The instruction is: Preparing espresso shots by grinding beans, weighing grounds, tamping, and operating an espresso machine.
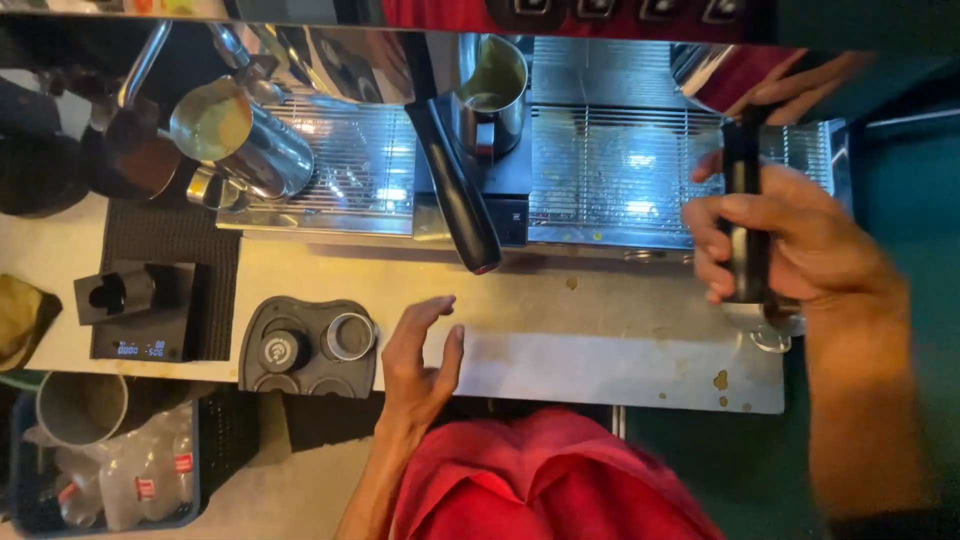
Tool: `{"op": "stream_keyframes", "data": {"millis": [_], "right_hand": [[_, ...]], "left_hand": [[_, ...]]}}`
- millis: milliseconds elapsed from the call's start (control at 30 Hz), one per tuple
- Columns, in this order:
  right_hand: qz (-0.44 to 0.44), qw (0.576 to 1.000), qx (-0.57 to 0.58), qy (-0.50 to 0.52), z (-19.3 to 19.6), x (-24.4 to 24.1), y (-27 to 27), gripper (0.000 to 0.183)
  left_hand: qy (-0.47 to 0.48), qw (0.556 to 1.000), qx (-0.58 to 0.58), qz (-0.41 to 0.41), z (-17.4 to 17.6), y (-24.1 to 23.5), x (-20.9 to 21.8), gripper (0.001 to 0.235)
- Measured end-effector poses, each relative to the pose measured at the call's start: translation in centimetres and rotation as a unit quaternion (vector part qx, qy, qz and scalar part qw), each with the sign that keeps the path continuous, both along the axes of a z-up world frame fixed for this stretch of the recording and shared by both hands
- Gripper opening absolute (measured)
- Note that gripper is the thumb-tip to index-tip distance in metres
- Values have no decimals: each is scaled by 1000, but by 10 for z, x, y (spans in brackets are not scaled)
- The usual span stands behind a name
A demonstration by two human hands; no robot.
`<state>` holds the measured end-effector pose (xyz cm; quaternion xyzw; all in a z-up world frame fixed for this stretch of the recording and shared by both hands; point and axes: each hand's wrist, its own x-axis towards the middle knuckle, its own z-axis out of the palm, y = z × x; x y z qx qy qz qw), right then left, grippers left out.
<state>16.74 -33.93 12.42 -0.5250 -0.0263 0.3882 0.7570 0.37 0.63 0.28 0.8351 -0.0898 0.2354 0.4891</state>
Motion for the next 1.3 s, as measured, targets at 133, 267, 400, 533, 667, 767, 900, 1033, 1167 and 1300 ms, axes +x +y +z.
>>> {"op": "stream_keyframes", "data": {"millis": [133,267,400,533,667,767,900,1033,1167,1300], "right_hand": [[25,999,19,-5,-11,14,-19,34],[51,998,-1,38,-17,25,-31,29],[69,922,374,73,-46,22,7,34],[-247,956,104,-115,-115,-25,95,48],[-298,921,-197,-154,-148,-44,164,35],[-293,892,-280,-199,-127,-47,187,36],[-277,894,-287,-201,-121,-44,186,43],[-285,897,-274,-197,-130,-44,159,34],[-350,884,-254,-176,-137,-40,110,33],[-376,868,-276,-170,-116,-39,62,32]], "left_hand": [[27,998,-12,53,6,16,28,29],[46,992,-60,106,21,31,66,31],[83,987,-110,84,38,42,103,31],[168,974,-144,47,24,65,132,49],[167,985,-39,-20,19,87,145,44],[203,977,-21,-64,8,94,150,51],[197,974,-16,-111,10,94,154,47],[228,967,-28,-108,12,66,159,44],[318,939,-87,-92,8,19,161,44],[335,929,-111,-112,13,-48,159,44]]}}
